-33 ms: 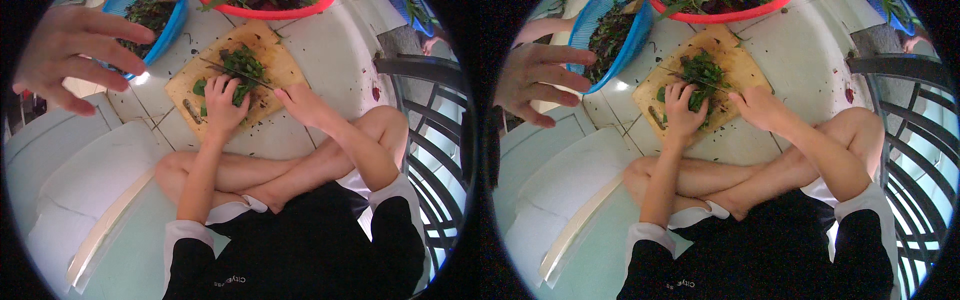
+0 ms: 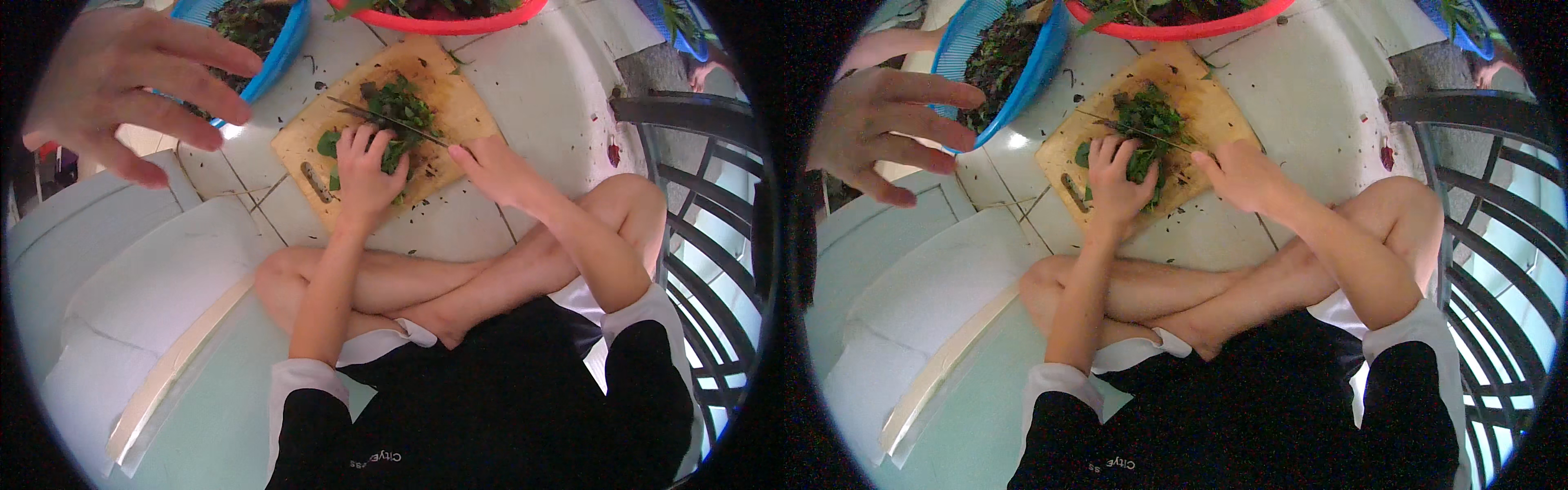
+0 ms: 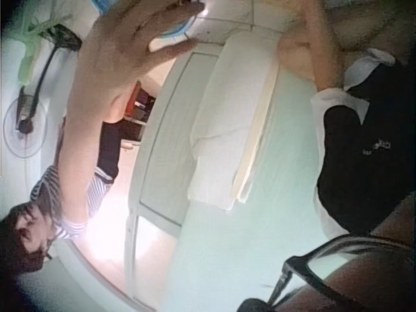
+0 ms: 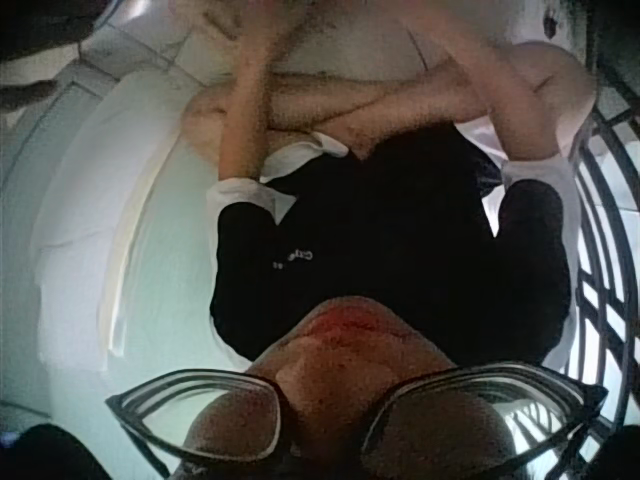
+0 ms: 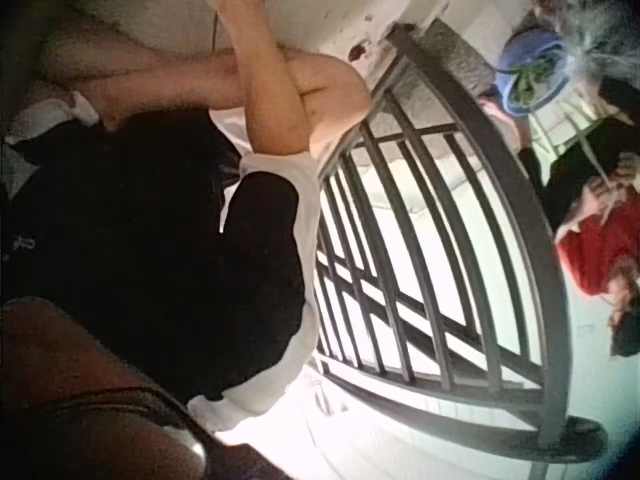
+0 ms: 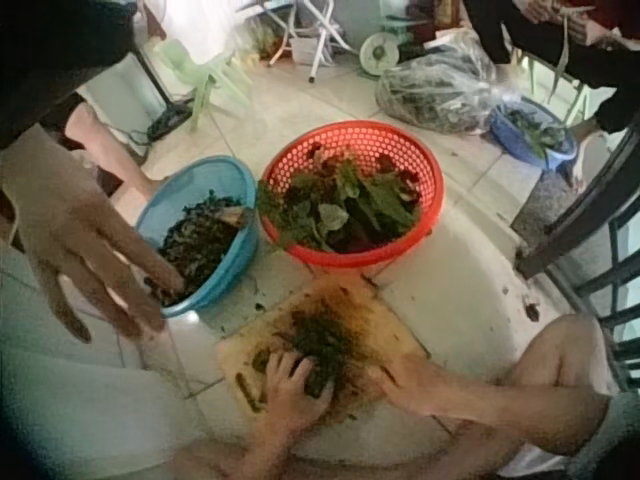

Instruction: The person chops green leafy vegetables on a wooden cutting board using a knife, then gathers more leaves from a basket and continues chopping.

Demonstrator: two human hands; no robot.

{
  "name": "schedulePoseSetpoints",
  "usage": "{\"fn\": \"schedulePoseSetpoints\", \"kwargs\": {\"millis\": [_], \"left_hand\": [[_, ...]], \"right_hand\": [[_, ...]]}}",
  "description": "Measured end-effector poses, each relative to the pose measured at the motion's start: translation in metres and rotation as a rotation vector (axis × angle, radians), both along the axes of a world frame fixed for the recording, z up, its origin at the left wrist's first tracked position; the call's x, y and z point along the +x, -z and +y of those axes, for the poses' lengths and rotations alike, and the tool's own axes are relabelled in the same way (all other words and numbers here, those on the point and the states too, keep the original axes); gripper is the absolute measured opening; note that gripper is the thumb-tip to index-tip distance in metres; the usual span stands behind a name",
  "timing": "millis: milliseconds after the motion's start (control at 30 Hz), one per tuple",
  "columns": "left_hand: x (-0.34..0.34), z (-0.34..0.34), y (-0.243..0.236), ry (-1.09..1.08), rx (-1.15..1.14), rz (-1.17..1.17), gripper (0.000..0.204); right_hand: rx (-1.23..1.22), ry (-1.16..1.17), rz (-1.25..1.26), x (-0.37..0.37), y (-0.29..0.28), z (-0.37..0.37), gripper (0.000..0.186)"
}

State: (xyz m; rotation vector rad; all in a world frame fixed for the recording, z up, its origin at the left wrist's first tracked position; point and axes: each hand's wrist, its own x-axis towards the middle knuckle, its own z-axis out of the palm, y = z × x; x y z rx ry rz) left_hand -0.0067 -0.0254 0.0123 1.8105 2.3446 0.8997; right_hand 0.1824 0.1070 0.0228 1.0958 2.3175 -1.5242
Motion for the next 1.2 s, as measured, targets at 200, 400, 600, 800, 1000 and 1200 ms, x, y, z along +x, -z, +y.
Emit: {"fn": "schedulePoseSetpoints", "kwargs": {"millis": [200, 400, 600, 800, 1000, 1200], "left_hand": [[0.001, -0.008, 0.020, 0.004, 0.090, 0.025, 0.030], [0.006, -0.013, 0.028, -0.018, 0.143, 0.057, 0.029], [0.010, -0.009, 0.029, -0.010, 0.149, 0.112, 0.030], [0.013, -0.008, 0.033, 0.009, 0.129, 0.113, 0.029], [0.017, -0.010, 0.032, 0.019, 0.143, 0.091, 0.028], [-0.003, -0.018, 0.038, 0.036, 0.160, 0.098, 0.028]], "right_hand": [[0.355, -0.119, 0.039, -0.011, -0.075, 0.018, 0.044], [0.795, -0.257, 0.273, -0.061, -0.160, 0.018, 0.023], [0.827, -0.436, 0.291, -0.077, -0.228, 0.020, 0.013], [0.791, -0.403, 0.347, -0.067, -0.242, 0.029, 0.014], [0.521, -0.499, 0.168, -0.066, -0.266, 0.066, 0.043], [-0.740, 0.153, 0.578, -0.065, -0.224, 0.088, 0.039]]}}
